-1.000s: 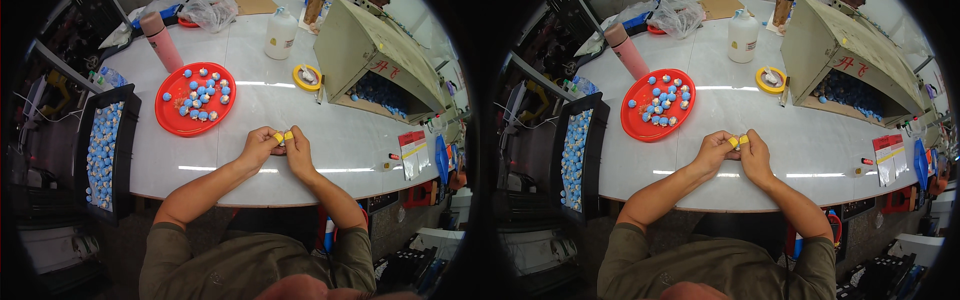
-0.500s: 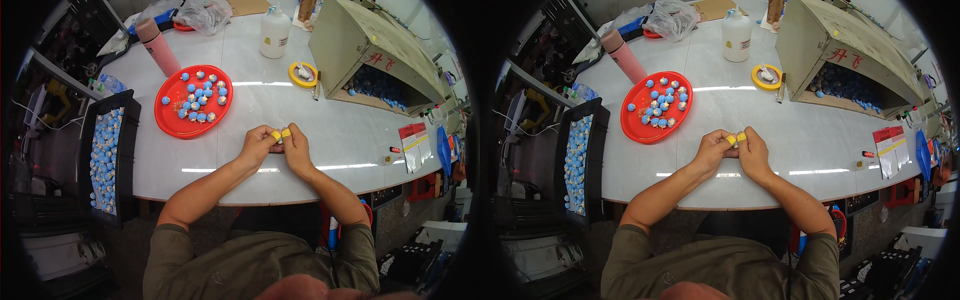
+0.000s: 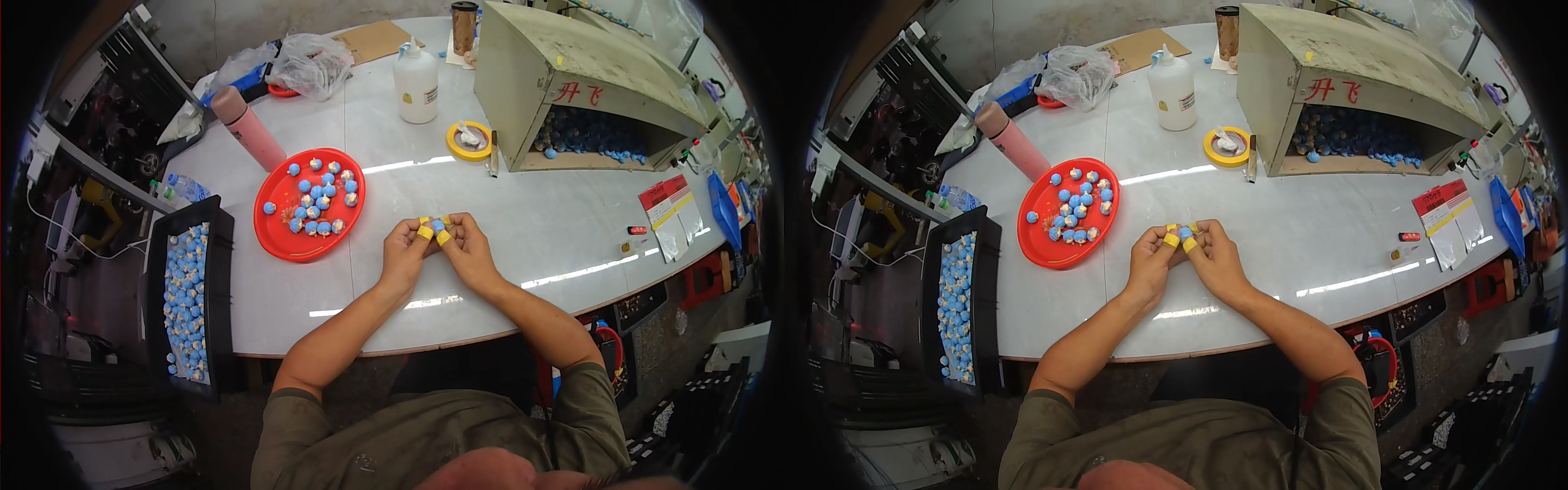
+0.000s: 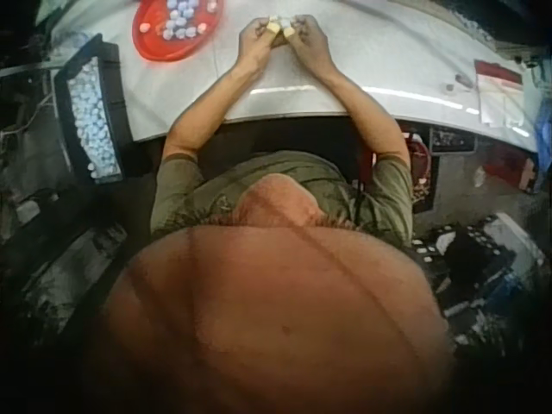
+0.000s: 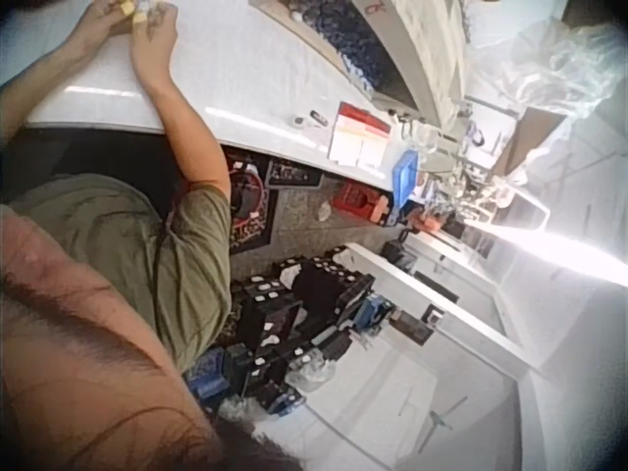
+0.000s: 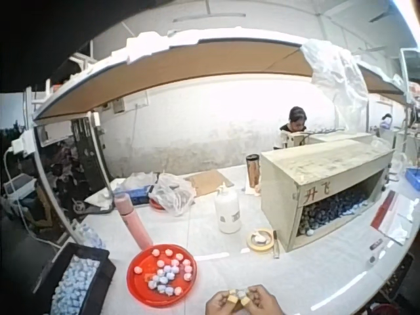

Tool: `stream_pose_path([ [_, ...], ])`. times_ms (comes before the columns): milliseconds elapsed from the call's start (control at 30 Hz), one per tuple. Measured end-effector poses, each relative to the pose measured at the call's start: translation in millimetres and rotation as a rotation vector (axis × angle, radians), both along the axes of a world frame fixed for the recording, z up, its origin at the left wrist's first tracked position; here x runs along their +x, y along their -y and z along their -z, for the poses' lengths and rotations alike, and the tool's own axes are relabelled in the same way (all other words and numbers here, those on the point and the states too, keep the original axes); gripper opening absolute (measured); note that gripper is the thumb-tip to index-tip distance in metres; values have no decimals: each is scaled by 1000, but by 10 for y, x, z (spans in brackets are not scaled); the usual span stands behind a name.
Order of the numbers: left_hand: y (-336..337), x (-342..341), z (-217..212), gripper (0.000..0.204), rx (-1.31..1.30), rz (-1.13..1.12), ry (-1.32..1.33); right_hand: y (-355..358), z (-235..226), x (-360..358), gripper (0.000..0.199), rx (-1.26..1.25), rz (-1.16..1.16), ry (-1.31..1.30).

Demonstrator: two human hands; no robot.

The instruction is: The person assembles small decorative balls by hand, picking up blue spheres and yellow caps from a table and a wooden box. They press the caps onto the spheres and place the finished items into a red tray. The process is repetitive and performed one at a time.

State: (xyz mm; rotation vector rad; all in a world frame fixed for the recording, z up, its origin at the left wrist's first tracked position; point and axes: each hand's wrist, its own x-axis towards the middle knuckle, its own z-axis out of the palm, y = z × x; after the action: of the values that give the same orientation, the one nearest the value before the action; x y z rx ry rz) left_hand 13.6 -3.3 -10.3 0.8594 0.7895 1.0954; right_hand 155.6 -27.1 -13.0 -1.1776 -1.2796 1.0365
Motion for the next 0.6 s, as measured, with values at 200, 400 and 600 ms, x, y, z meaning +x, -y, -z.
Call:
stream_pose_path([
  [200,-145,-156,40,24,43,134,-96,-24,-130,181,24,-133,-187,-189],
  [400,-199,-217,-85,25,53,265,-297,-68,-97,284,19,-165,-224,-96],
  [600,-237,-254,-6,20,43,324,-230,-69,-105,330,17,-116,-289,51],
])
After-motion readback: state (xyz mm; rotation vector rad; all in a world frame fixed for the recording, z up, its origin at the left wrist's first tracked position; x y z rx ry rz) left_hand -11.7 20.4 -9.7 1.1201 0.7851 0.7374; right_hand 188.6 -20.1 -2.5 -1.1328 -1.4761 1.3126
